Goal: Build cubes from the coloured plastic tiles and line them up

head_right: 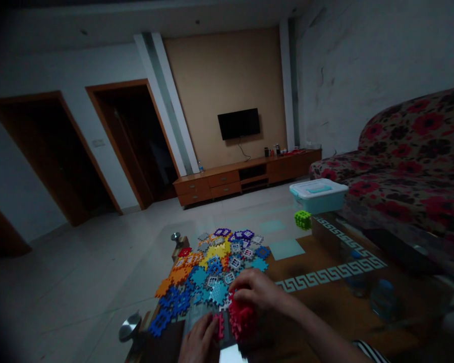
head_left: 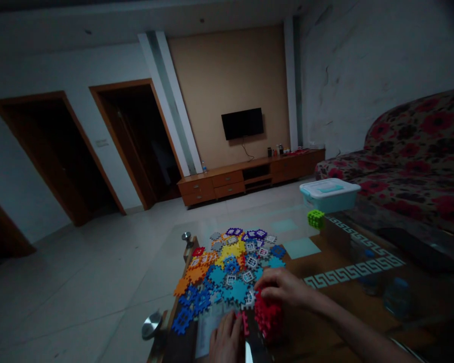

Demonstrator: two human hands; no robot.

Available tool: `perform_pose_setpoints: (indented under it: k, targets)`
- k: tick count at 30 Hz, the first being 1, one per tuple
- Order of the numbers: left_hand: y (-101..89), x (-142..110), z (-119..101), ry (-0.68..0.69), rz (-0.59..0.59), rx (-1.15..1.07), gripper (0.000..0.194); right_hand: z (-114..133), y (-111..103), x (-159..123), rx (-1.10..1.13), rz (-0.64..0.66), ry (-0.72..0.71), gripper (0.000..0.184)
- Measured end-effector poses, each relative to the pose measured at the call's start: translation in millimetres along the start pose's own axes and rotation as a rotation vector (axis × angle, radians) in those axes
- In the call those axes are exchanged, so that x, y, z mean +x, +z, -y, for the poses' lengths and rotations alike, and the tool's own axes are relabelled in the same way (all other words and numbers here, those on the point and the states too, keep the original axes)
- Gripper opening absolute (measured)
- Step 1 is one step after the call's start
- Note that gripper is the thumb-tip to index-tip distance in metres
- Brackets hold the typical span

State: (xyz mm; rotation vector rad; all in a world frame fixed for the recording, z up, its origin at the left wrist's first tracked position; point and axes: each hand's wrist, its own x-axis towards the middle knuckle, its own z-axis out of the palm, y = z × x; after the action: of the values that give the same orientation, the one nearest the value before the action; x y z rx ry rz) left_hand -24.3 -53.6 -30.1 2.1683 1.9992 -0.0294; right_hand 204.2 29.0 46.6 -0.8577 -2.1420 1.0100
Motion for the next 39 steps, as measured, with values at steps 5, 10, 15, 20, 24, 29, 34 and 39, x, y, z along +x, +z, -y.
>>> perform_pose_setpoints:
  k: [5, 10, 15, 20, 24, 29, 34, 39]
  targets:
    - [-25.1, 10, -4, 0.017, 0.055, -0.014, 0.06, 1, -1, 4, -0.098, 0.027, -0.045, 0.019]
    - [-19.8, 13, 5, 0.06, -0.033, 0.005, 0.06, -8, 9, 5, -0.165, -0.012, -0.039, 0.015]
    - [-7.2, 15, 18, 0.179, -0.424, -0.123, 0.052, -19, 7, 6, -0.144, -0.14, -0.043, 0.011]
    - [-34.6, 14, -31, 0.36, -0.736, -0.302, 0.034, -33, -9, 14, -0.07, -0.327, 0.044, 0.015]
    - [-60.7, 12, -68, 0.411, -0.556, -0.271, 0.03, -46, -14, 21, -0.083, -0.362, 0.087, 0.016]
    - [-73.3, 20, -50, 0.367, -0.281, -0.21, 0.038, -58, -13, 37, -0.182, -0.34, 0.119, 0.016]
    - [-89.2, 69, 16, 0.122, -0.486, -0.186, 0.034, -73, 5, 64, -0.307, -0.266, 0.147, 0.013]
    - [-113.5, 144, 81, -0.23, -0.402, -0.002, 0.031, -77, 28, 84, -0.379, -0.103, 0.01, 0.03]
